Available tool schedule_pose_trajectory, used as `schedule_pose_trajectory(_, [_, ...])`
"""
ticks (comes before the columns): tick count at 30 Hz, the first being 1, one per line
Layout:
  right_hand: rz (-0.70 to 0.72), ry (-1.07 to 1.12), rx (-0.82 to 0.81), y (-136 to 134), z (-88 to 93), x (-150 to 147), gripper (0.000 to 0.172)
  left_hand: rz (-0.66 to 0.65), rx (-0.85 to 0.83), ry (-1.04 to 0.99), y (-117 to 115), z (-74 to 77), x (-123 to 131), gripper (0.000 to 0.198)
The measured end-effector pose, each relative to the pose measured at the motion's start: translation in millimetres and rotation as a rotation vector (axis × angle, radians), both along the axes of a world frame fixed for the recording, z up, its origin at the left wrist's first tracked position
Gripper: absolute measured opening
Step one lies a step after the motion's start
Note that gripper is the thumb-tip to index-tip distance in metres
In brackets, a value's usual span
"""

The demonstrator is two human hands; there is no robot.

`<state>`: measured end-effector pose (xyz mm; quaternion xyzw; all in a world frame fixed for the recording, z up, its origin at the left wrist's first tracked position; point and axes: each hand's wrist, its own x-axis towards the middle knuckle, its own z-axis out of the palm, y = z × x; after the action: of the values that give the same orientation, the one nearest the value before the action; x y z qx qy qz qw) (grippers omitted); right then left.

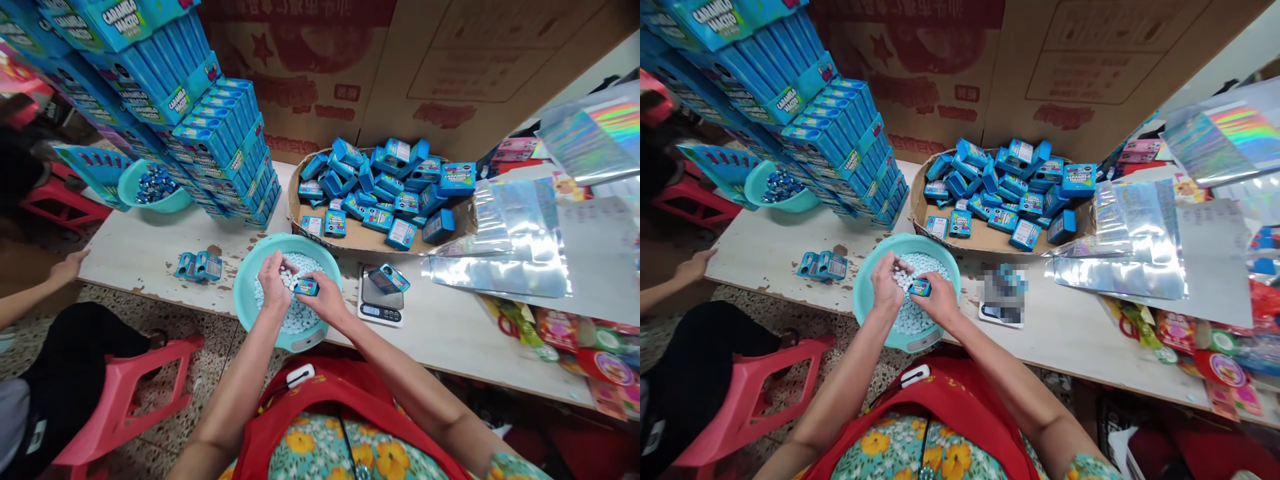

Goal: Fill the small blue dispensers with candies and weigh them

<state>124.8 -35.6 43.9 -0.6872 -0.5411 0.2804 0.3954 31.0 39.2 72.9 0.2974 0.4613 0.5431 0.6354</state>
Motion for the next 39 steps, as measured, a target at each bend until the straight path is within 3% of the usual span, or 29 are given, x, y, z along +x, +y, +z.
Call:
schedule_pose_trajectory(9, [-0.007,0.06,0.034,5.6,-2.6,-0.6,0.031,-0.056,0.036,-0.013,2.2,-0.4,3.5,0.039])
schedule_pose_trajectory(15, [0.008,0.109,0.035,5.1,-2.5,15.1,0.03,-0.214,0.076,-0.042,7.7,3.8,-0.1,0.039])
schedule_pose_trajectory(17, [-0.037,0.137,0.037,0.0,1.8,27.2,0.03,-0.16,0.114,0.021,14.5,-4.3,-9.8,0.039])
schedule_pose_trajectory(19, [-0.111,0.164,0.056,-6.2,7.4,38.3,0.032,-0.169,0.158,0.24,16.8,-22.5,-19.6,0.039])
schedule_pose_trajectory(22, [-0.216,0.2,0.132,-10.4,6.9,44.3,0.035,-0.492,0.325,0.771,0.9,-62.8,-22.9,0.031])
schedule_pose_trajectory(24, [-0.268,0.211,0.197,-7.4,-4.6,40.3,0.034,-0.776,0.55,1.059,-18.1,-89.2,-17.3,0.035])
schedule_pose_trajectory(26, [-0.303,0.214,0.246,-1.5,-22.3,33.8,0.032,-0.977,0.78,1.242,-32.6,-108.6,-12.1,0.042])
schedule_pose_trajectory(29, [-0.315,0.194,0.267,5.1,-43.3,27.3,0.029,-1.184,0.97,1.396,-32.7,-120.7,-16.9,0.041])
schedule_pose_trajectory(31, [-0.328,0.185,0.259,5.4,-45.8,26.6,0.029,-1.258,0.916,1.389,-22.0,-121.3,-27.9,0.035])
schedule_pose_trajectory(33, [-0.339,0.191,0.25,4.3,-40.0,27.1,0.032,-1.162,0.7,1.288,-10.5,-120.6,-39.9,0.025])
schedule_pose_trajectory(35, [-0.302,0.202,0.246,4.0,-31.2,26.9,0.033,-0.965,0.487,1.175,-2.2,-120.1,-48.7,0.02])
schedule_pose_trajectory(39, [-0.158,0.183,0.224,5.3,-21.6,22.6,0.031,-0.631,0.298,1.051,4.5,-108.4,-53.4,0.024])
